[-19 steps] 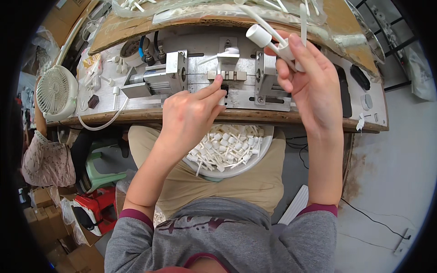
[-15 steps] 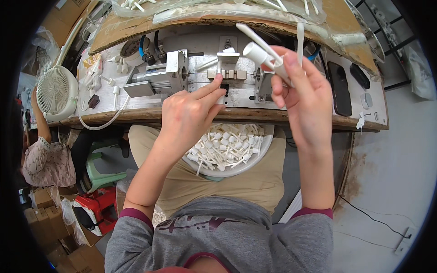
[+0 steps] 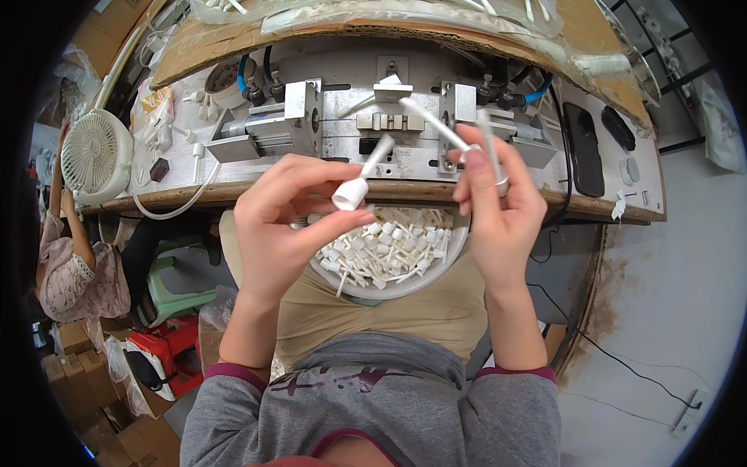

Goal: The recorder uses a specialized workbench machine to press-fit or assemble small white plastic components.

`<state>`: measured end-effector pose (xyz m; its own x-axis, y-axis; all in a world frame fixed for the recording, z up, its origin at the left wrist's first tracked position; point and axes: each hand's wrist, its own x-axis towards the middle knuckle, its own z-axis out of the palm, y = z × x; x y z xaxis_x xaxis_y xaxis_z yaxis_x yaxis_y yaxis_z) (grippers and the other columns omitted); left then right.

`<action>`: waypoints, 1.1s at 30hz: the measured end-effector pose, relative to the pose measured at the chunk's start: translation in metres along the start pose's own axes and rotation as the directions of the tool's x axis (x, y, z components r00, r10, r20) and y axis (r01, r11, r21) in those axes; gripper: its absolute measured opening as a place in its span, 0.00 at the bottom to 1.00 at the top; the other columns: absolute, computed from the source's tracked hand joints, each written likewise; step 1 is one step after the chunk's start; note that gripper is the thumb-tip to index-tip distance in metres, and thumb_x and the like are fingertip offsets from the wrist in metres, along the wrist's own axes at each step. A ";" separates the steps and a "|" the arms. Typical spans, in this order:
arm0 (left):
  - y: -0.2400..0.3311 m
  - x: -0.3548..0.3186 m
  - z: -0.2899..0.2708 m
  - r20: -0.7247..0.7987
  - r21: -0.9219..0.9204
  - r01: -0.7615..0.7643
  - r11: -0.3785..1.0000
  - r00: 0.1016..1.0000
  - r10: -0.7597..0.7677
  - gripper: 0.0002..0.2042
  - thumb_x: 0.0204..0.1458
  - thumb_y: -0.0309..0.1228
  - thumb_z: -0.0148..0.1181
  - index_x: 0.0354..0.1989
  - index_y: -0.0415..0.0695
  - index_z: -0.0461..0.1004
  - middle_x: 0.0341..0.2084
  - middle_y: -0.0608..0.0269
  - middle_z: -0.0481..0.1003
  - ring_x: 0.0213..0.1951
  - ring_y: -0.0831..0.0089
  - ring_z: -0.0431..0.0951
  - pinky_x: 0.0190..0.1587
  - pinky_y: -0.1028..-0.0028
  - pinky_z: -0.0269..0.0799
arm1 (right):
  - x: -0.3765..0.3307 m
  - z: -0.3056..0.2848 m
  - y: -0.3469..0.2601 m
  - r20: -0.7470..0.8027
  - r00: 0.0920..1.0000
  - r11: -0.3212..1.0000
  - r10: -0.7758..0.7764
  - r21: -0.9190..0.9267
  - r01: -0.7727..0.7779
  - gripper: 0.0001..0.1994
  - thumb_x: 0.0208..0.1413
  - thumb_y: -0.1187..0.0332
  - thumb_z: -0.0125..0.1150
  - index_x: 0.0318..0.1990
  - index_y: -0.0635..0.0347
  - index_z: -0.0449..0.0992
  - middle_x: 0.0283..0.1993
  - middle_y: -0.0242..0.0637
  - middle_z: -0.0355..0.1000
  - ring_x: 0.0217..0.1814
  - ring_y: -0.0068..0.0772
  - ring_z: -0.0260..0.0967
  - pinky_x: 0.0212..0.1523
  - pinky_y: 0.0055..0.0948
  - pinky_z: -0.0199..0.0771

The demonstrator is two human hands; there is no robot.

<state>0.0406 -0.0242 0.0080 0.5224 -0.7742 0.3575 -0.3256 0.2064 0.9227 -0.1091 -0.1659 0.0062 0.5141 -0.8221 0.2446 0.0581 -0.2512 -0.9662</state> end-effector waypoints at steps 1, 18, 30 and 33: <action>-0.002 -0.001 0.000 -0.032 0.140 -0.075 0.987 0.996 0.080 0.18 0.43 0.16 0.70 0.45 0.35 0.79 0.36 0.59 0.76 0.37 0.73 0.80 0.38 0.76 0.80 | 0.002 -0.002 0.001 -0.014 1.000 0.999 0.016 0.048 -0.016 0.14 0.67 0.66 0.53 0.53 0.65 0.76 0.38 0.35 0.76 0.26 0.11 0.63 0.25 0.12 0.61; -0.028 0.025 0.019 0.255 0.822 -0.306 0.480 0.952 0.171 0.15 0.38 0.28 0.71 0.39 0.45 0.82 0.47 0.66 0.80 0.23 0.67 0.78 0.29 0.73 0.74 | -0.008 0.003 0.007 -0.024 0.998 0.991 0.063 0.122 -0.060 0.15 0.67 0.64 0.53 0.51 0.65 0.76 0.36 0.34 0.77 0.24 0.10 0.60 0.23 0.12 0.57; -0.010 0.006 0.026 0.071 0.416 -0.335 0.846 0.939 0.337 0.15 0.40 0.22 0.70 0.40 0.40 0.79 0.31 0.61 0.77 0.30 0.68 0.80 0.31 0.73 0.76 | -0.024 0.022 0.009 0.127 0.991 0.998 0.051 -0.048 -0.045 0.12 0.64 0.69 0.56 0.48 0.66 0.79 0.33 0.33 0.76 0.29 0.14 0.68 0.30 0.17 0.68; -0.010 0.007 0.017 0.055 0.513 -0.291 0.808 0.950 0.307 0.14 0.41 0.22 0.70 0.39 0.39 0.79 0.31 0.62 0.77 0.30 0.68 0.79 0.30 0.73 0.76 | -0.019 0.017 0.007 0.044 0.994 0.994 0.099 -0.052 -0.096 0.11 0.67 0.66 0.52 0.46 0.65 0.77 0.25 0.25 0.67 0.22 0.09 0.54 0.22 0.15 0.52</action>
<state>0.0344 -0.0418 -0.0013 0.3528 -0.7054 0.6147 -0.8190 0.0849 0.5675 -0.1038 -0.1437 -0.0070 0.5543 -0.8197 0.1443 -0.0363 -0.1970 -0.9797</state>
